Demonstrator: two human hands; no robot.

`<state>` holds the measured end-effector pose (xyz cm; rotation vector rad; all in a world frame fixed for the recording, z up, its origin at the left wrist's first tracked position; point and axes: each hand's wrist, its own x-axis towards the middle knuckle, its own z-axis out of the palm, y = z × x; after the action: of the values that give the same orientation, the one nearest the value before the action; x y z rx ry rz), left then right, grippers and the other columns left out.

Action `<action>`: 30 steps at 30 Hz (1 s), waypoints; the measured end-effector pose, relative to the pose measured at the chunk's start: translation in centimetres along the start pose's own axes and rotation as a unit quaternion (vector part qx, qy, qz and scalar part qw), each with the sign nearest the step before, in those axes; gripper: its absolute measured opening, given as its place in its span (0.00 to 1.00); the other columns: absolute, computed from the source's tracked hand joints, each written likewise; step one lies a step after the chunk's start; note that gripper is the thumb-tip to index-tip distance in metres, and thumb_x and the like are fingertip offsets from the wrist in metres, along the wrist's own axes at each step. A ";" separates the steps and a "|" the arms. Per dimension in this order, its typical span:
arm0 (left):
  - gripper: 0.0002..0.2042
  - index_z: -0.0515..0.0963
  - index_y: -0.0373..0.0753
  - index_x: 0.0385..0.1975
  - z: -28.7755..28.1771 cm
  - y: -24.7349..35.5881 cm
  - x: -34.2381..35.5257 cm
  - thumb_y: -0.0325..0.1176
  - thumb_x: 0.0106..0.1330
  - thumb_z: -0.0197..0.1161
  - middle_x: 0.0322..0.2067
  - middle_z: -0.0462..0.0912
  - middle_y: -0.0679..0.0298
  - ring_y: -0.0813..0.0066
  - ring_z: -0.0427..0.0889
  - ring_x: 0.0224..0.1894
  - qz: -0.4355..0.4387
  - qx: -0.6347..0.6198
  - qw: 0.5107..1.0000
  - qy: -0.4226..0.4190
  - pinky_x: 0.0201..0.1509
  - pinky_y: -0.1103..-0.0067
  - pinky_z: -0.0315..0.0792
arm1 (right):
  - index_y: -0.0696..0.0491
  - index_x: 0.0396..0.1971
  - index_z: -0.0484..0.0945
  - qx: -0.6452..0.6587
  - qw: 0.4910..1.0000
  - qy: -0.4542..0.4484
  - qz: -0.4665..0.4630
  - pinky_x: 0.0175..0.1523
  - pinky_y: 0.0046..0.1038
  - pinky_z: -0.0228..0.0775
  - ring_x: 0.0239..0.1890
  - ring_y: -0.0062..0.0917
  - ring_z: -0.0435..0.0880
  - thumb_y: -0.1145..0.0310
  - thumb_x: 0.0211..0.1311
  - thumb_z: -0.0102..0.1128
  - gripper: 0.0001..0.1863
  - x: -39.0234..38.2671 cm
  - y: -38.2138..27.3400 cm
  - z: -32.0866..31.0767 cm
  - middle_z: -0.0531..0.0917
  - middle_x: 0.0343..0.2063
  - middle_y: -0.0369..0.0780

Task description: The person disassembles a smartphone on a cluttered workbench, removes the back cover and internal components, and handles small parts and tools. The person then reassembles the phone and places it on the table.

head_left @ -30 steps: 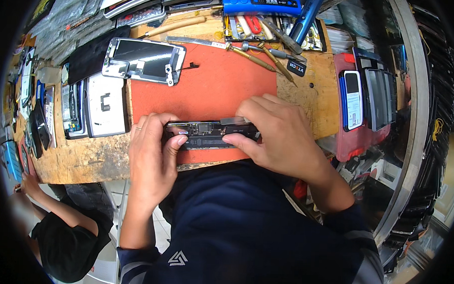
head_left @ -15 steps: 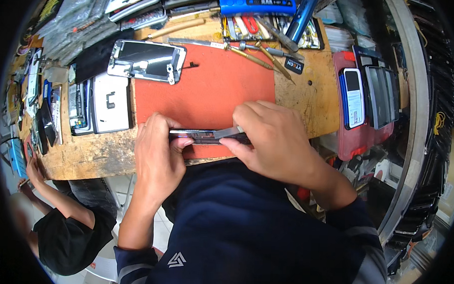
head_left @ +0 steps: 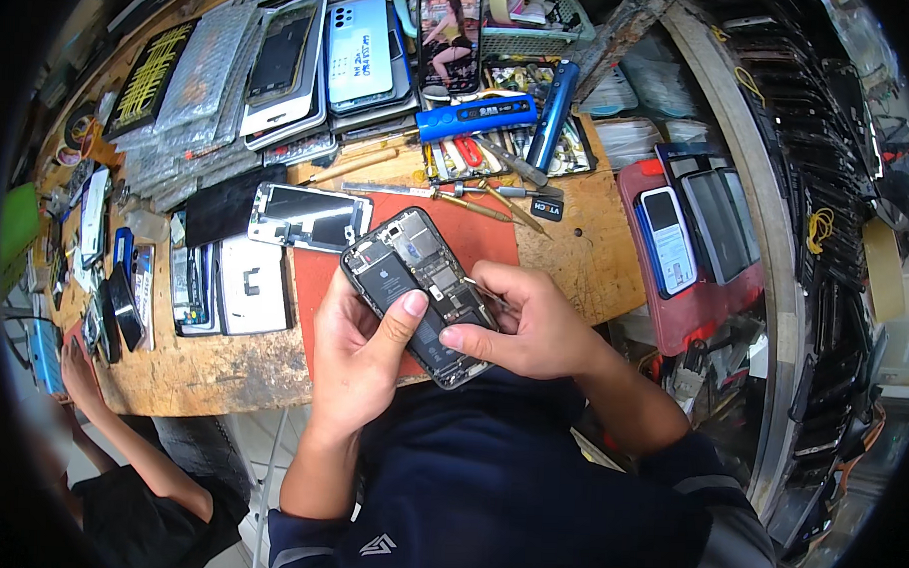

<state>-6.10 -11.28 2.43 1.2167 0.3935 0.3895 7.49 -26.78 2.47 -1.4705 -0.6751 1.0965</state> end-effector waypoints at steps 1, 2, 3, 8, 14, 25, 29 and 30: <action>0.18 0.72 0.32 0.62 -0.1 0.1 0.3 0.28 0.78 0.66 0.53 0.85 0.62 0.77 0.83 0.55 -0.015 -0.014 1.000 -0.015 0.63 0.75 0.76 | 0.55 0.42 0.78 0.002 0.998 0.025 -0.055 0.30 0.17 0.57 0.28 0.05 0.67 0.69 0.68 0.76 0.13 0.1 -0.2 -0.3 0.76 0.30 0.27; 0.21 0.70 0.31 0.66 -0.3 0.4 0.4 0.28 0.78 0.65 0.55 0.85 0.59 0.74 0.83 0.58 -0.024 0.013 0.999 -0.043 0.66 0.74 0.75 | 0.56 0.44 0.79 -0.007 0.996 0.052 -0.074 0.30 0.17 0.57 0.28 0.05 0.67 0.69 0.68 0.75 0.13 0.0 -0.6 -0.7 0.76 0.31 0.26; 0.23 0.68 0.31 0.69 -0.3 0.5 0.5 0.27 0.78 0.64 0.56 0.84 0.58 0.72 0.82 0.59 -0.021 0.043 0.997 -0.057 0.66 0.73 0.74 | 0.56 0.45 0.79 -0.009 0.992 0.084 -0.092 0.30 0.17 0.56 0.28 0.04 0.67 0.69 0.68 0.75 0.13 0.1 -0.9 -0.9 0.76 0.31 0.26; 0.35 0.56 0.34 0.80 0.1 0.8 0.5 0.24 0.76 0.64 0.54 0.85 0.54 0.69 0.85 0.55 0.006 0.168 0.980 -0.106 0.61 0.73 0.77 | 0.62 0.54 0.80 0.062 0.986 0.023 -0.153 0.44 0.20 0.76 0.40 0.11 0.81 0.75 0.71 0.69 0.15 1.5 -1.8 -0.9 0.85 0.38 0.34; 0.17 0.76 0.32 0.59 1.0 -0.7 1.0 0.27 0.74 0.70 0.40 0.88 0.65 0.83 0.83 0.42 0.030 0.130 0.991 0.010 0.47 0.82 0.77 | 0.63 0.49 0.81 -0.054 0.981 0.086 -0.165 0.48 0.21 0.78 0.43 0.13 0.82 0.72 0.74 0.67 0.11 1.8 -1.3 -0.8 0.85 0.40 0.36; 0.09 0.84 0.30 0.43 1.3 -1.7 2.0 0.30 0.74 0.69 0.30 0.85 0.57 0.72 0.83 0.33 0.104 0.260 0.959 0.040 0.39 0.75 0.75 | 0.58 0.37 0.79 -0.084 0.972 0.148 -0.164 0.32 0.20 0.65 0.30 0.08 0.72 0.71 0.73 0.68 0.07 1.6 -0.1 -0.3 0.78 0.27 0.31; 0.08 0.84 0.30 0.42 1.2 -2.0 2.0 0.31 0.75 0.68 0.30 0.85 0.58 0.73 0.83 0.33 0.095 0.261 0.960 0.038 0.39 0.75 0.75 | 0.58 0.36 0.79 -0.068 0.973 0.155 -0.157 0.31 0.20 0.62 0.29 0.08 0.71 0.72 0.72 0.68 0.07 1.5 -0.1 0.0 0.77 0.27 0.30; 0.08 0.84 0.30 0.42 1.1 -2.0 2.1 0.31 0.76 0.68 0.31 0.85 0.60 0.74 0.83 0.33 0.085 0.255 0.962 0.034 0.40 0.76 0.75 | 0.58 0.36 0.79 -0.069 0.973 0.157 -0.154 0.31 0.20 0.62 0.29 0.08 0.71 0.72 0.72 0.68 0.07 1.5 -0.1 -0.1 0.77 0.27 0.30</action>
<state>-3.59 -11.82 0.66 1.7522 0.4663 0.4970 8.15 -25.47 2.21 -1.5528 -0.7344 0.5729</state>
